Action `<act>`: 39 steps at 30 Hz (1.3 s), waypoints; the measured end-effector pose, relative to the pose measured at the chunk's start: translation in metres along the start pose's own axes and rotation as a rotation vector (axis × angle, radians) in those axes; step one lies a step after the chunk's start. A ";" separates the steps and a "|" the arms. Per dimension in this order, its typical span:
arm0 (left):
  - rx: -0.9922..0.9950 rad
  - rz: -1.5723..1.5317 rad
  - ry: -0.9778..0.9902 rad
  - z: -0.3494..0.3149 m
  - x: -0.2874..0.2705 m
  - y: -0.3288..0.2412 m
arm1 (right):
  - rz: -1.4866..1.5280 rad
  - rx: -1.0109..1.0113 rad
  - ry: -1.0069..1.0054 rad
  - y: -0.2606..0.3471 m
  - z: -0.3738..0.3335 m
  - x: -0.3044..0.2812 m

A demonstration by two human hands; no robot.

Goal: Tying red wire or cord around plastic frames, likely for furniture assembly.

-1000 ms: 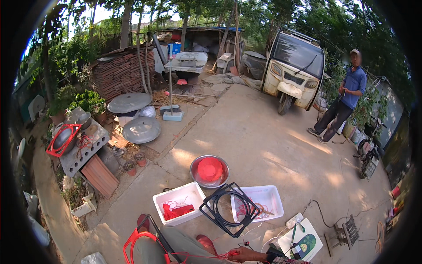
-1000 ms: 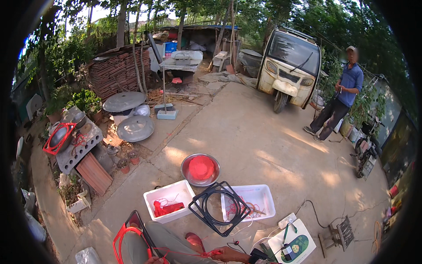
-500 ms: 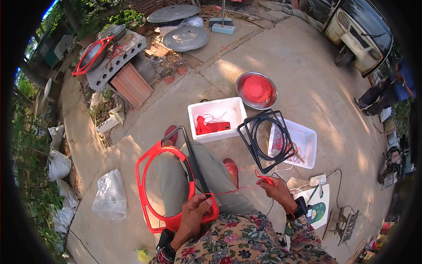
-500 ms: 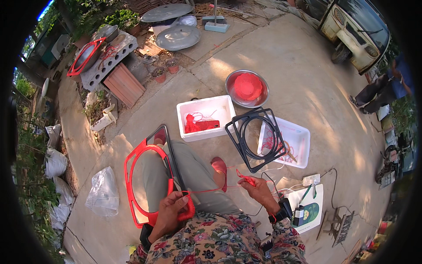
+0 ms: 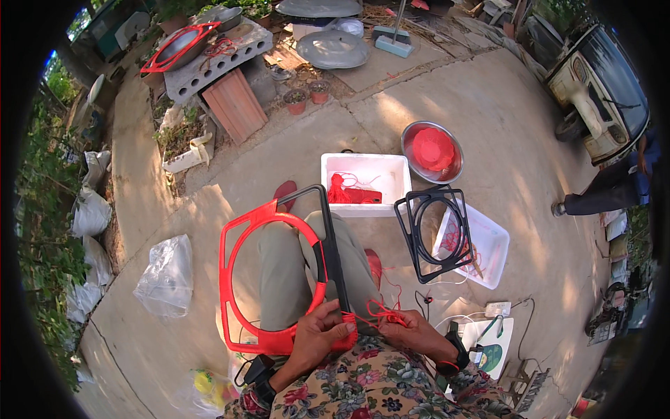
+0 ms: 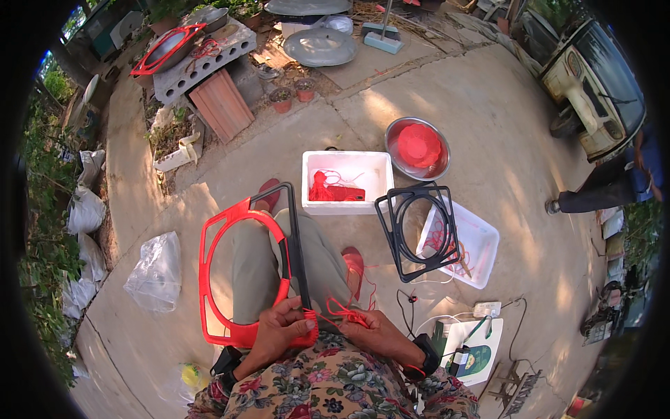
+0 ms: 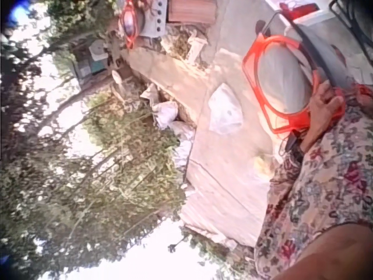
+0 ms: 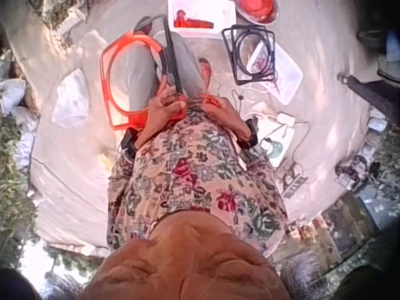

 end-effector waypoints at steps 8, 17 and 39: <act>-0.042 0.274 0.093 -0.007 -0.008 0.011 | 0.192 0.029 -0.052 -0.015 0.002 -0.004; -0.187 0.158 0.164 0.004 -0.003 0.001 | 0.219 0.026 -0.121 -0.029 0.011 -0.007; -0.040 0.022 0.108 -0.012 -0.011 0.030 | -0.701 -0.428 -0.545 0.067 0.023 -0.044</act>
Point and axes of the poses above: each hand's wrist, its own z-axis towards the middle knuckle, its own x-axis out of the palm, y = z × x, the point moved 2 cm from there along z, towards the middle knuckle, and after that the axes turned 12 degrees about x, right-handed, at the moved point
